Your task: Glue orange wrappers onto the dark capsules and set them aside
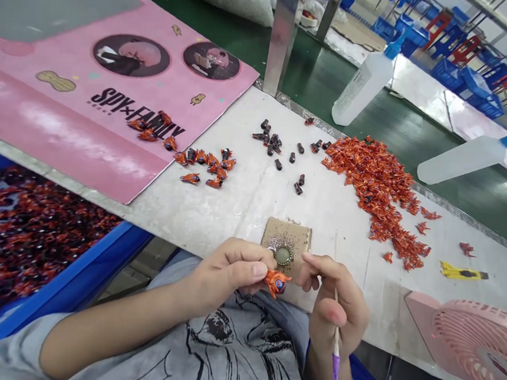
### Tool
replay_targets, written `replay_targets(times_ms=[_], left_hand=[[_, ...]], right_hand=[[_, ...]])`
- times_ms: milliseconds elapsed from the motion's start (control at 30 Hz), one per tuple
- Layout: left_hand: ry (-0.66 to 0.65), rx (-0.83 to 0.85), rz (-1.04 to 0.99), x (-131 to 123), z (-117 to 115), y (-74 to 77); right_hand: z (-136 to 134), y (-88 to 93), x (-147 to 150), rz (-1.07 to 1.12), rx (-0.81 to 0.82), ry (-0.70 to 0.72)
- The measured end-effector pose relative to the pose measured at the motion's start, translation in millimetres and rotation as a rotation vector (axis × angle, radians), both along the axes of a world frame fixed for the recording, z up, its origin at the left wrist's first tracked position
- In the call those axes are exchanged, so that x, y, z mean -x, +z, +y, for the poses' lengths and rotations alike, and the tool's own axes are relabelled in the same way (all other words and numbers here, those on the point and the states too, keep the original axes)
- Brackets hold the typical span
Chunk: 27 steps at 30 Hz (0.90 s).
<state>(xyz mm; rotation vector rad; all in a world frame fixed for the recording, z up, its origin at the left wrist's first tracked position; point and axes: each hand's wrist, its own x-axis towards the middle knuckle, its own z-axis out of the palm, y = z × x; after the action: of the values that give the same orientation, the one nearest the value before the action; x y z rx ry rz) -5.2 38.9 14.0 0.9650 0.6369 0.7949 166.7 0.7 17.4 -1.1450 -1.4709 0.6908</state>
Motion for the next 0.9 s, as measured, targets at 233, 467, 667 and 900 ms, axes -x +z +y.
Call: replay_targets(times_ms=[233, 467, 667, 900], left_hand=[[-0.028, 0.182, -0.034, 8.6, 6.8, -0.2], [-0.103, 0.277, -0.119, 9.7, 9.2, -7.8], [-0.160, 0.306, -0.110, 3.9, 8.1, -6.4], [-0.151, 0.519, -0.119, -7.0, 1.0, -1.1]], right_hand=[[11.9, -7.5, -19.9, -0.216, 0.053, 0.091], [12.7, 0.0, -14.5, -0.147, -0.011, 0.148], [23.5, 12.0, 14.1, -0.094, -0.186, 0.330], [16.4, 8.7, 26.7, -0.135, -0.271, 0.182]])
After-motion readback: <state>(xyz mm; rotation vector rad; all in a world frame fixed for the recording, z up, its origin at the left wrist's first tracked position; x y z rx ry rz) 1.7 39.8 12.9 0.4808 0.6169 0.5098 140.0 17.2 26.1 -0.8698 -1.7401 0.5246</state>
